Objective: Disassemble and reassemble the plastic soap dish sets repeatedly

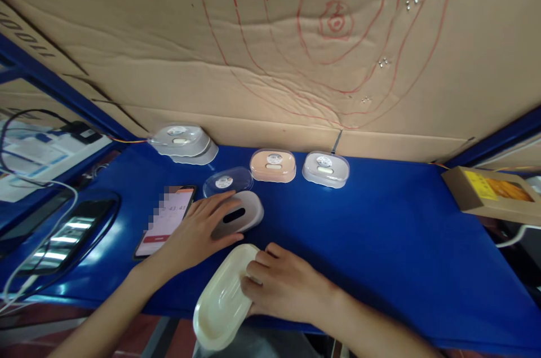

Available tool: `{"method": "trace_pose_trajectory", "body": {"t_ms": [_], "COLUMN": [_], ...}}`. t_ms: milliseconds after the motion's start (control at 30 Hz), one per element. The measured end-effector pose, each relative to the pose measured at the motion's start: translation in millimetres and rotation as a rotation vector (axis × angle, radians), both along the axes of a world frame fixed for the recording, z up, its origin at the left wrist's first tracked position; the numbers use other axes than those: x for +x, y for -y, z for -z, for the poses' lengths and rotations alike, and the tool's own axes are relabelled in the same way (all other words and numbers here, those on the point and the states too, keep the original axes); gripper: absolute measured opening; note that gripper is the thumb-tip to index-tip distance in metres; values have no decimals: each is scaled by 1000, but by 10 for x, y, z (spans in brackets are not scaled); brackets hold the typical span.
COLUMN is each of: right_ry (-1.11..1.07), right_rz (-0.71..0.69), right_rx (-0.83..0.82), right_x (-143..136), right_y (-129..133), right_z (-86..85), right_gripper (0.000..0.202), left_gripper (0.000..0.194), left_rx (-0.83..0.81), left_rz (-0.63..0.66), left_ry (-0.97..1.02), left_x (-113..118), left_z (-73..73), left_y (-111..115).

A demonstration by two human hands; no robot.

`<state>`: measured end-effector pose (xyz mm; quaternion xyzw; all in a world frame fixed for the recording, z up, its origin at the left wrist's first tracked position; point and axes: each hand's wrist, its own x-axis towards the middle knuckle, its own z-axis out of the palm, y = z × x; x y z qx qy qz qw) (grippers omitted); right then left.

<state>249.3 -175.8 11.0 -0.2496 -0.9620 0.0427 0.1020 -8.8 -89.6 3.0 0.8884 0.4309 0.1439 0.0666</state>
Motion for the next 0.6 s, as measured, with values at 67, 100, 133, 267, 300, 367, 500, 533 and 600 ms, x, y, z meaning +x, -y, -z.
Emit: {"method": "trace_pose_trajectory", "body": {"t_ms": [67,100,133,267,300,367,500,533,600], "right_ry": [7,8,9,4,-9,-54,-129,-144,-197], "right_rz": [17,31,50,131,150,190,237,233,212], "right_rx": [6,8,10,22,27,30,4,-5,-12], "right_x": [-16,-26,-37,-86,-100,-132,-170,-163,-119], "right_y": [-7,-11,-16,-52,-63,-84,-118,-136,-212], "right_z": [29,45,61,121,135,163,198,199,188], "right_gripper": [39,40,38,25,22,20,18,15,16], "left_gripper": [58,58,59,69,70,71,85,87,86], "left_rx": [-25,-45,-69,-123,-110,-75,-60,-66,-77], "left_rz": [14,25,40,86,84,86,110,108,105], "left_ry": [-4,-6,-6,6,8,4,-41,-56,-76], "left_x": [-38,-61,-84,-136,-125,-75,55,71,67], "left_z": [7,4,-4,-71,-88,-107,-54,-27,27], "left_y": [-69,-109,-149,-213,-185,-74,184,213,208]}}
